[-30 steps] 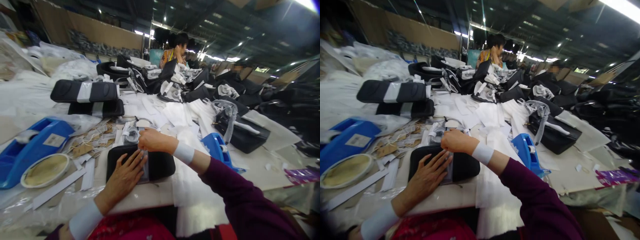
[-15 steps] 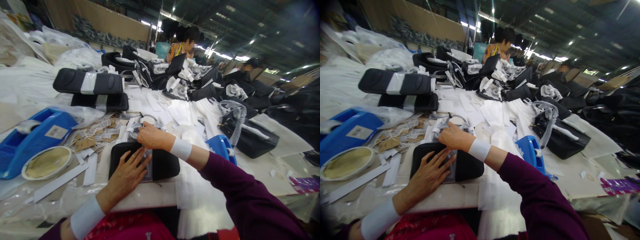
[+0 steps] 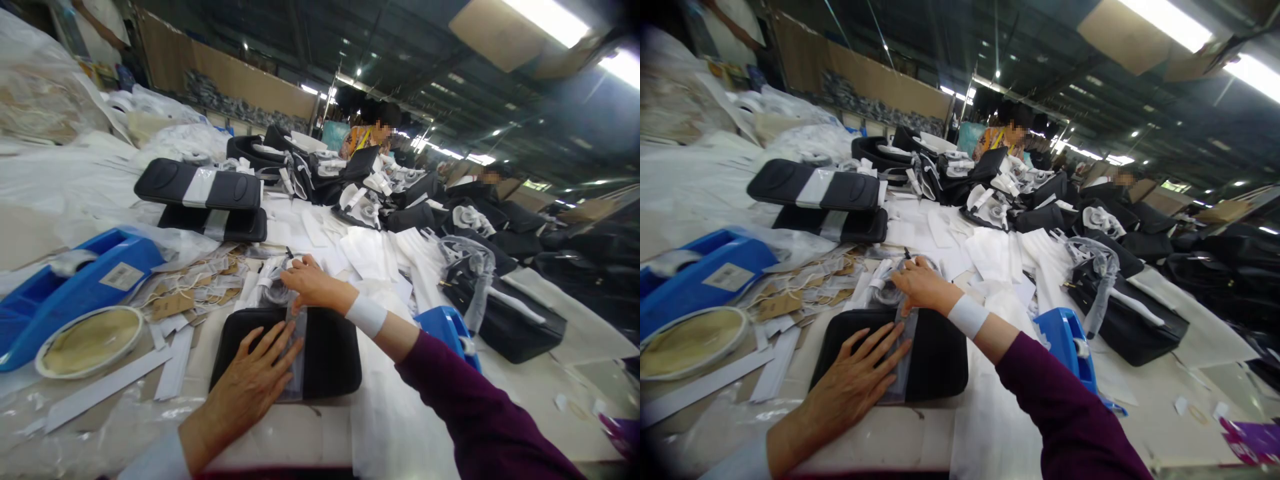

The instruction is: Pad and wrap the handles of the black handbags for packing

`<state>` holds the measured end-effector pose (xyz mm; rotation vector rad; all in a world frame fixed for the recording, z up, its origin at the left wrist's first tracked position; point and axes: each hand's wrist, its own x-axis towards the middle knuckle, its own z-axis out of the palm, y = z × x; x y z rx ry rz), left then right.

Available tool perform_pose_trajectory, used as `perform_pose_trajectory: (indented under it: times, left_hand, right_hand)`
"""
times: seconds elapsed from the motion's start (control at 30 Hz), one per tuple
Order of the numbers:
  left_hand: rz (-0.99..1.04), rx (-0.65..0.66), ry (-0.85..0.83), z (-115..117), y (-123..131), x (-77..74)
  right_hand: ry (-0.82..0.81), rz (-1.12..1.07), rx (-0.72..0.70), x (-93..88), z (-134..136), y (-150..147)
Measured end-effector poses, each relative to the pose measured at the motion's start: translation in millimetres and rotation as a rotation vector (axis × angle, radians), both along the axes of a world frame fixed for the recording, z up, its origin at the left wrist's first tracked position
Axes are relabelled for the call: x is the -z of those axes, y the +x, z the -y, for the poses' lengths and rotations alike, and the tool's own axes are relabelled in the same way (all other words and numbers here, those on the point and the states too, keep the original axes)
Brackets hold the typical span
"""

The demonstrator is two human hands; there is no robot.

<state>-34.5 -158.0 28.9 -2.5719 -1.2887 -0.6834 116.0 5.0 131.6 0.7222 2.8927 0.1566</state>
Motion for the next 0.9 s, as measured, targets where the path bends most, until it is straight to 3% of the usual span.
perform_pose_trajectory:
  times: [0.1, 0.2, 0.33, 0.4, 0.5, 0.6, 0.7, 0.8, 0.9]
  left_hand:
    - [0.006, -0.002, -0.013, 0, -1, 0.8]
    - [0.011, -0.003, -0.015, 0, -2, 2.2]
    - [0.035, 0.009, 0.022, -2, -4, 5.5]
    - [0.072, 0.021, 0.026, -4, -5, 6.2]
    - [0.203, -0.043, 0.022, -7, -13, 2.4]
    - [0.408, -0.332, 0.031, -20, -29, -6.4]
    - [0.626, -0.491, -0.191, -42, -49, -13.8]
    - [0.802, -0.449, -0.602, -61, -58, -17.6]
    - [0.92, -0.436, -0.747, -64, -56, -21.3]
  right_hand:
    - [-0.164, -0.028, 0.102, 4.9, -27, 2]
    - [-0.104, -0.271, 0.362, 7.9, -33, 4]
    - [0.093, -0.58, 0.654, 14.0, -5, 25]
    - [0.093, -0.735, 0.789, 24.0, 19, 46]
    - [-0.17, -1.035, 0.995, 46.2, 54, 78]
    - [-0.519, -1.181, 1.144, 65.4, 77, 96]
    - [-0.724, -1.301, 1.19, 73.0, 86, 97]
    - [-0.794, -1.403, 1.189, 73.0, 87, 91]
    - [-0.87, -1.477, 1.205, 71.9, 89, 88]
